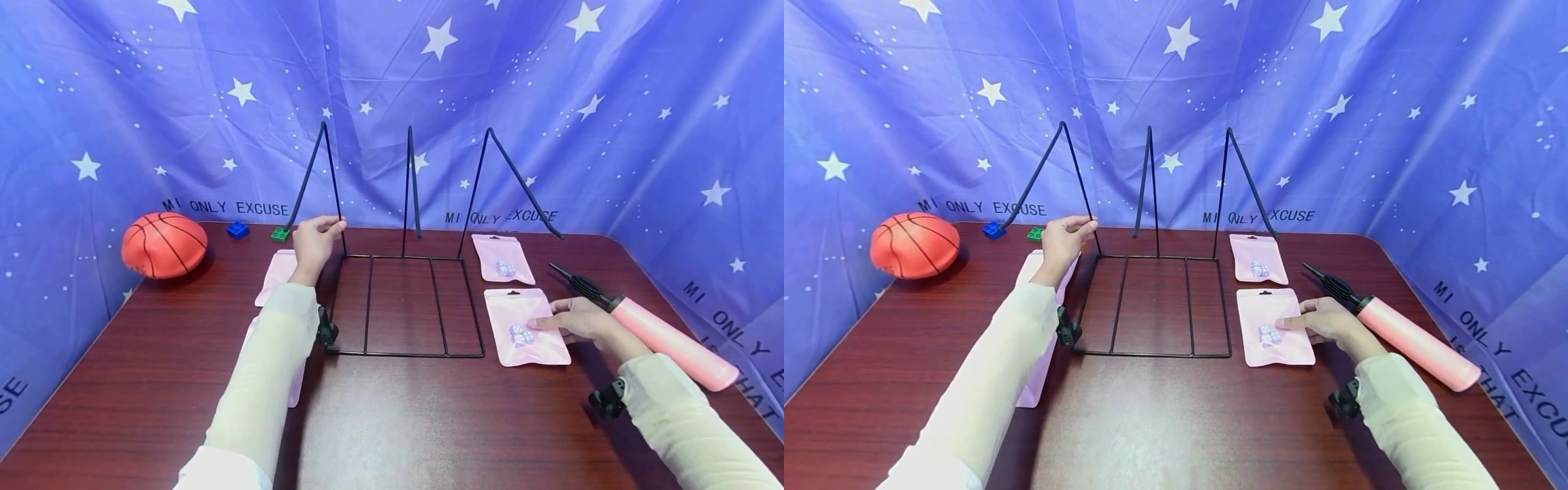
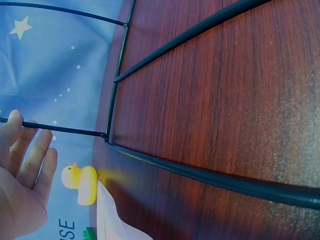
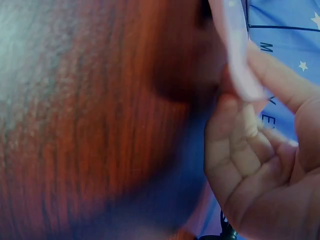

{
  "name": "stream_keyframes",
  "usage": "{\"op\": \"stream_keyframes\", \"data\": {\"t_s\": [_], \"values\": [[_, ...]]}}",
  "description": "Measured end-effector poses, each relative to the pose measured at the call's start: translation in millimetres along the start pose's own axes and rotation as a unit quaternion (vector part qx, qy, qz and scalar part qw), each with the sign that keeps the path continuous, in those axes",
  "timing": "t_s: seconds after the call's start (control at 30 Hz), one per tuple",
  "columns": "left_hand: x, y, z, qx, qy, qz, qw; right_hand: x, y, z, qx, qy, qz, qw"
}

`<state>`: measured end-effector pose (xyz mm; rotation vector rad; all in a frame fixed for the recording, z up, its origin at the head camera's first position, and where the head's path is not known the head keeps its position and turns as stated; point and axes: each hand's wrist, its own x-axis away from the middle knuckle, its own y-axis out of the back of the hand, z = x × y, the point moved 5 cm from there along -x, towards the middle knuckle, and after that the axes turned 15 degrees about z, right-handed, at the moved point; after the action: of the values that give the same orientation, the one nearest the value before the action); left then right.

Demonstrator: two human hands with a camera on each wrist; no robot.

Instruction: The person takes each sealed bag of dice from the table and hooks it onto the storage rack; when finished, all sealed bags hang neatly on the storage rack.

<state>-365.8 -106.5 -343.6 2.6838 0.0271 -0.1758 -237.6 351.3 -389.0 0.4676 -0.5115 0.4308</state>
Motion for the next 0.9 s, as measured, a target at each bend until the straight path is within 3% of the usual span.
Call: {"op": "stream_keyframes", "data": {"t_s": [0.23, 0.6, 0.9], "values": [[0.0, 0.5, -0.8, 0.016, 0.0, -0.002, 0.9999, -2, -4, 6, -0.021, 0.056, 0.036, 0.998], [-1.7, 0.2, 0.2, 0.005, 0.001, 0.001, 1.0, 1, -3, 11, -0.022, 0.076, 0.011, 0.997], [-0.3, 0.1, 1.8, 0.009, 0.001, 0.001, 1.0, 11, 0, 12, -0.062, 0.132, 0.022, 0.989]]}}
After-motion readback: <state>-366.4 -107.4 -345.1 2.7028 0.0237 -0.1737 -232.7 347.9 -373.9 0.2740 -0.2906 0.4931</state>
